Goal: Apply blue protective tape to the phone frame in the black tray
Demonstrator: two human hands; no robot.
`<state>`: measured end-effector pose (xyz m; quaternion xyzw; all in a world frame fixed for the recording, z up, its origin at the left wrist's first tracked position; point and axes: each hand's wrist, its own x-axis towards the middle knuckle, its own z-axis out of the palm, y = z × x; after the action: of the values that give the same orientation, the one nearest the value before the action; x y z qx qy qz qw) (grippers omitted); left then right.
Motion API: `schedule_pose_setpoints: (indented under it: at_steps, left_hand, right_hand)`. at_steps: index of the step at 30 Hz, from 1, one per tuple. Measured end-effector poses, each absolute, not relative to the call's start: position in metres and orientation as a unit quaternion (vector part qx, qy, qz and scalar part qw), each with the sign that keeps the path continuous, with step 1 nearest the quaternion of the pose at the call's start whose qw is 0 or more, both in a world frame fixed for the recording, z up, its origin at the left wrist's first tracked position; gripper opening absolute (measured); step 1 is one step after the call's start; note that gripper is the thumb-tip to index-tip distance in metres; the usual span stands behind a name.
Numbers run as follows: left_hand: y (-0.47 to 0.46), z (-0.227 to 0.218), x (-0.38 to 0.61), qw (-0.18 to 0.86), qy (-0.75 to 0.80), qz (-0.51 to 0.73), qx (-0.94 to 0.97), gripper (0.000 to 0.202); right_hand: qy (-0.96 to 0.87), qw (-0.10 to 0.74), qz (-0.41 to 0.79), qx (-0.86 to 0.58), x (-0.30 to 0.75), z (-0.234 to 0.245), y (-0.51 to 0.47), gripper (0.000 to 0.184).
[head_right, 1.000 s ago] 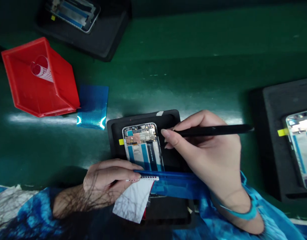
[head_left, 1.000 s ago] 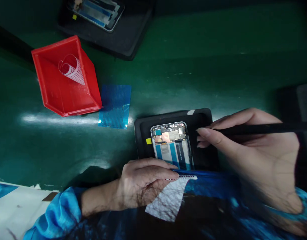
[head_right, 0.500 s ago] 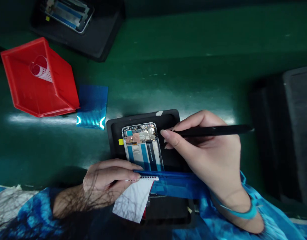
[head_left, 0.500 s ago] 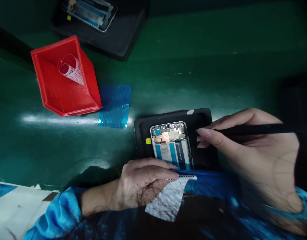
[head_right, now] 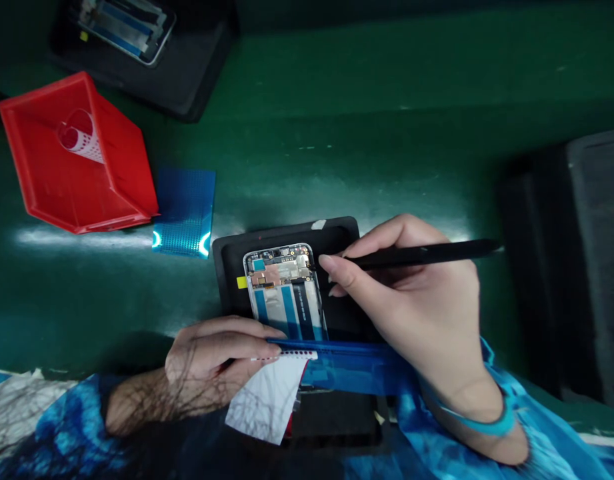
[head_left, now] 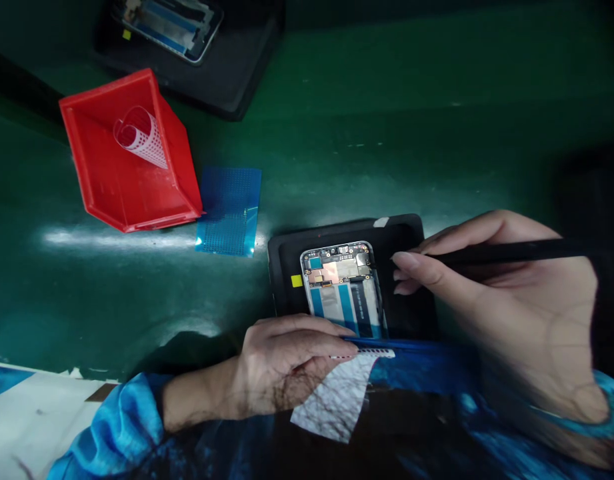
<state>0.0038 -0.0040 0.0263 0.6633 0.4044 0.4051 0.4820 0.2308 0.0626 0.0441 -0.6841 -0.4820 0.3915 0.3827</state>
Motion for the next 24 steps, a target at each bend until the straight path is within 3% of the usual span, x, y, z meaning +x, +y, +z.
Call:
schedule_pose_setpoints:
  at_steps: [10,24]
  left_hand:
    - [-0.0015,0.0275,0.0045,0.479,0.396,0.411,0.667,0.008]
    - [0.0016,0.0299,0.0077,0.465,0.402,0.423,0.666,0.009]
  right_hand:
    - [-0.496,0.382,0.38,-0.681,0.233,0.0411,0.0628,0.039]
    - [-0.549,0.351,0.341,-0.678,0.239,0.0404,0.0576,0.025]
